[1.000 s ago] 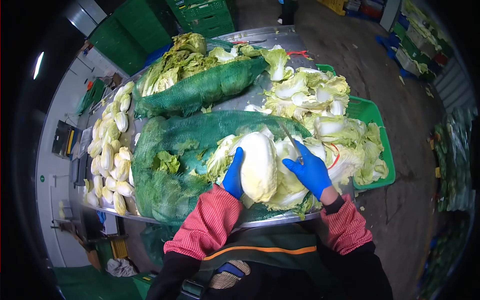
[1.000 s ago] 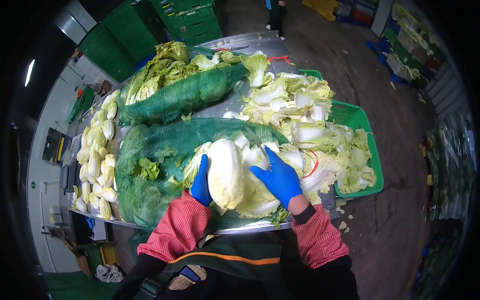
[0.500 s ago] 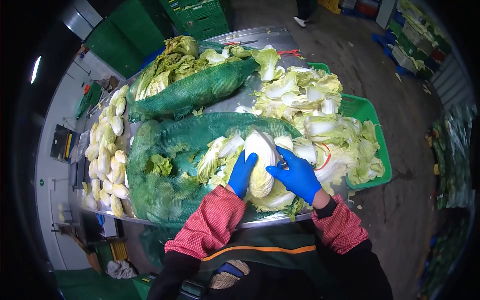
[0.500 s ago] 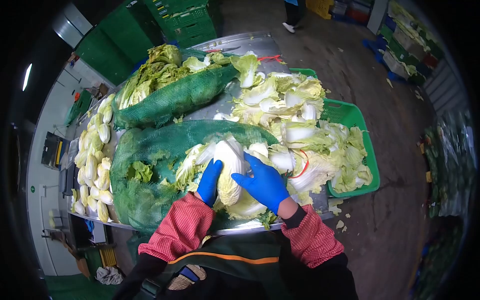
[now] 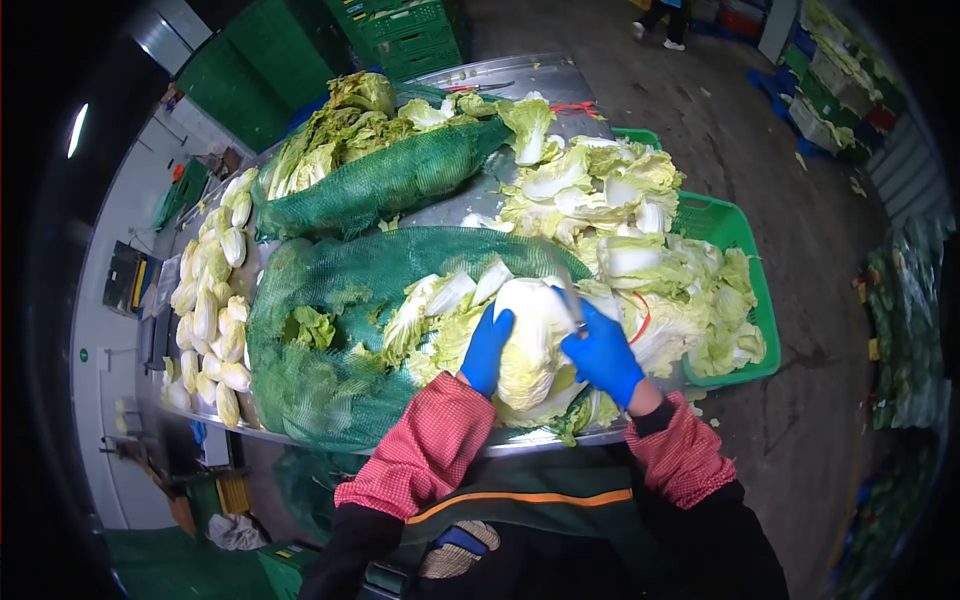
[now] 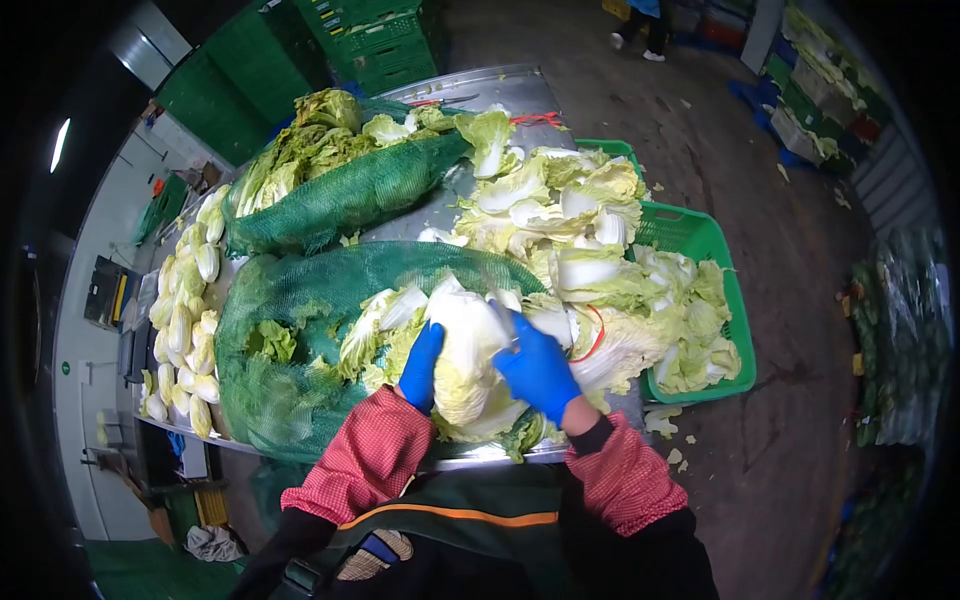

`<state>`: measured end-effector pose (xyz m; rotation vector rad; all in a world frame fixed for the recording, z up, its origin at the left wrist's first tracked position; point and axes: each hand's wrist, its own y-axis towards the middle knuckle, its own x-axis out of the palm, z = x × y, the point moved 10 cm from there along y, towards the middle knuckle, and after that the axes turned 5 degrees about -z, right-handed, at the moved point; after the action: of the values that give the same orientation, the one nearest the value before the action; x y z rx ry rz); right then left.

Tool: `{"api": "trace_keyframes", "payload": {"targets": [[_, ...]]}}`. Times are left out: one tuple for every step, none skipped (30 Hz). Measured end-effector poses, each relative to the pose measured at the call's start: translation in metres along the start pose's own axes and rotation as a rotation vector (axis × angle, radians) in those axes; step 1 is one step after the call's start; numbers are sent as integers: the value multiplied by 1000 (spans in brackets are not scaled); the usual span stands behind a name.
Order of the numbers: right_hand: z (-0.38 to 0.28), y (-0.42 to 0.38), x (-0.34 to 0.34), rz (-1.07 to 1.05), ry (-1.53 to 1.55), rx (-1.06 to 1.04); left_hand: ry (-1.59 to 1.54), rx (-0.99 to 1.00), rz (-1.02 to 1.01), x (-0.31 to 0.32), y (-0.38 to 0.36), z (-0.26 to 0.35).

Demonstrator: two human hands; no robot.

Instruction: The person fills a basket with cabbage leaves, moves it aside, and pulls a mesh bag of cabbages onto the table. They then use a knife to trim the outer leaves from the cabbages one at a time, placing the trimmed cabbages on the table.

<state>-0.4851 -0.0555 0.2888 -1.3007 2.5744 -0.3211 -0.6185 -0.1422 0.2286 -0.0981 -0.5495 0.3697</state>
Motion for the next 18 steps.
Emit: {"api": "trace_keyframes", "payload": {"targets": [[6,2,-6,-26,139,56,-193,-85,-2,7,-2,-6],[6,6,-14,-25,132,26,-385,-172,-4,20,-9,-7],[16,9,-19,-59,127,52,-576,-260,-7,31,-14,-12],[21,12,-22,-94,121,77,-617,-260,-18,35,-12,-12],[25,14,-22,-128,115,101,-651,-257,-67,40,-10,-7],[23,13,-35,-36,-141,92,-684,-256,-117,45,-9,-1],[3,6,-39,47,-265,-13,-714,-256,-167,52,-9,4],[-19,-2,-40,133,-387,-123,-727,-187,-148,53,-5,11],[-40,-10,-37,216,-507,-229,-602,-158,-86,45,1,10],[-50,-12,-23,142,-397,-315,-479,-136,-19,35,6,8],[-65,-19,-9,60,-398,-364,-356,-116,44,27,8,8],[-60,-17,-2,68,-416,-402,-394,-146,54,26,8,5],[-57,-17,3,76,-436,-445,-429,-126,72,27,9,10],[-41,-14,5,-37,-316,-321,-466,-103,92,26,9,15],[-25,-13,5,-155,-198,-199,-505,-74,116,23,10,20],[-9,-14,9,-276,-78,-71,-529,-57,122,17,12,22],[-9,-11,-3,-179,-124,-113,-520,-51,153,9,11,23],[-9,-5,-16,-80,-170,-156,-510,-46,182,2,9,24]]}}
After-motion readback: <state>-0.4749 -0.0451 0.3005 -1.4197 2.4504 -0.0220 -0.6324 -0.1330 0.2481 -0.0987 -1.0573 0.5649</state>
